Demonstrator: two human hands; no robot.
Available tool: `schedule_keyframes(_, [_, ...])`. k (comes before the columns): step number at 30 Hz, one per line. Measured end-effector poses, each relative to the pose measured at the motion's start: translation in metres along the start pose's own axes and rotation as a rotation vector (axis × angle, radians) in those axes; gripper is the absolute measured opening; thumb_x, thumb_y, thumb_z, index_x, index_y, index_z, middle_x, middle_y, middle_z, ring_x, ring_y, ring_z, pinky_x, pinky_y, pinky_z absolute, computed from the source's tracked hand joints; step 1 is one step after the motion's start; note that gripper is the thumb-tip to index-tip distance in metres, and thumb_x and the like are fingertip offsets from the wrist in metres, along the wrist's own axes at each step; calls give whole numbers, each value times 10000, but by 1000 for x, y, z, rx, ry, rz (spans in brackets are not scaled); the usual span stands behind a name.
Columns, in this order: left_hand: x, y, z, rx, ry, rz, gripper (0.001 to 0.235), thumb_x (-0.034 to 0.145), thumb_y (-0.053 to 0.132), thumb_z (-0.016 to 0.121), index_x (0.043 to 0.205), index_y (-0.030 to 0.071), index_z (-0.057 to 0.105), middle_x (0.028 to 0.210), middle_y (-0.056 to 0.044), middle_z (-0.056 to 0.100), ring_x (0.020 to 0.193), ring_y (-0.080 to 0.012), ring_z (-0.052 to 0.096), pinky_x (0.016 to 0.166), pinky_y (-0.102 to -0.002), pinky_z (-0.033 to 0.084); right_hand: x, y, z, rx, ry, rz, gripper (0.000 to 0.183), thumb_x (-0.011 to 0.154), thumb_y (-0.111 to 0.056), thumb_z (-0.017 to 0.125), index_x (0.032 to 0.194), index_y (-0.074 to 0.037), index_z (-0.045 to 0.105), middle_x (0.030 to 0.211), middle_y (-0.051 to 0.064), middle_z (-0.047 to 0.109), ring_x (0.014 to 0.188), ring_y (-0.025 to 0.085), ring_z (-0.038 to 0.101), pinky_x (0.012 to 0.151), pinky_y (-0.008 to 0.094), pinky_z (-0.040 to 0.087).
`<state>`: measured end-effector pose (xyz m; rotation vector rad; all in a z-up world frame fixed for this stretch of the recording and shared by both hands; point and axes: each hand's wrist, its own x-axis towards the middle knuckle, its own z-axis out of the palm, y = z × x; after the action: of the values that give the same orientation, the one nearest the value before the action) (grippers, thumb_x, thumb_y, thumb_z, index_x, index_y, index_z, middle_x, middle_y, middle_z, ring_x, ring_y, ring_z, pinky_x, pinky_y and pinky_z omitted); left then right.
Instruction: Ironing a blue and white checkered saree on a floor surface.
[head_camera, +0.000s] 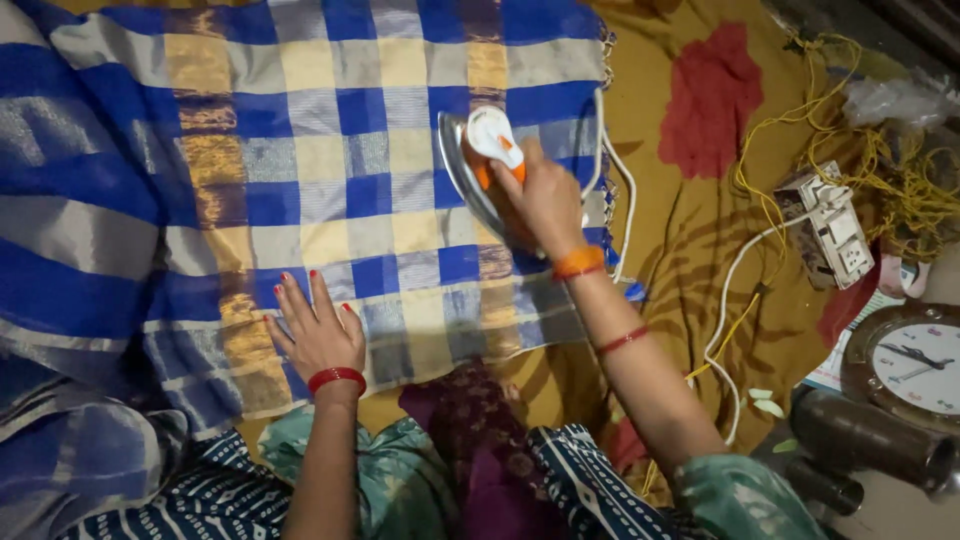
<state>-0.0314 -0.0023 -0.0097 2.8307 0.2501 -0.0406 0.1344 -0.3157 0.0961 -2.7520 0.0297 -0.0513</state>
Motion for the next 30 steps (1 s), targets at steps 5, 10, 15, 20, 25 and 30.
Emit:
schedule_keyframes(5, [2, -1, 0, -14, -16, -24, 682, 967, 320, 518, 1613, 128, 413, 1712, -207, 261, 1587, -351, 225, 1255, -609, 123, 36, 8, 10, 0, 34, -53, 432, 994, -466, 670, 1060, -52, 567, 763, 243, 702, 706, 464, 683, 588, 561, 510])
schedule_keyframes(10, [0, -3, 1, -27, -6, 7, 667, 976, 314, 515, 1605, 114, 419, 1716, -218, 244, 1588, -370, 223, 1251, -608, 118, 8, 9, 3, 56, 32, -78, 451, 989, -470, 665, 1105, -45, 572, 783, 244, 702, 729, 465, 685, 612, 554, 516])
schedule_keyframes(15, [-1, 0, -4, -34, 11, 23, 645, 1011, 288, 507, 1620, 95, 410, 1733, -219, 231, 1598, -366, 219, 1265, -604, 122, -67, 7, -10, 65, -156, -68, 529, 978, -517, 656, 1183, -35, 585, 822, 256, 706, 762, 445, 700, 655, 518, 542])
schedule_keyframes(20, [-2, 0, -4, -56, 16, 37, 644, 1022, 273, 498, 1630, 84, 402, 1724, -223, 234, 1590, -373, 226, 1258, -610, 124, -145, 4, -17, 91, -116, -131, 504, 970, -476, 645, 1221, -41, 603, 865, 217, 722, 696, 397, 715, 618, 465, 570])
schedule_keyframes(25, [-2, 4, -10, -47, 16, 37, 633, 1023, 264, 495, 1624, 81, 408, 1726, -224, 235, 1591, -375, 228, 1257, -610, 127, -160, 3, -21, 2, -90, -43, 386, 971, -448, 670, 1107, -88, 637, 827, 162, 731, 692, 376, 711, 611, 464, 564])
schedule_keyframes(30, [0, 5, -9, -47, 13, 11, 643, 1002, 278, 501, 1610, 87, 419, 1719, -220, 247, 1591, -373, 228, 1254, -619, 136, -120, 4, -25, 25, 28, -57, 393, 975, -429, 658, 1140, -74, 624, 877, 194, 725, 685, 390, 702, 572, 468, 555])
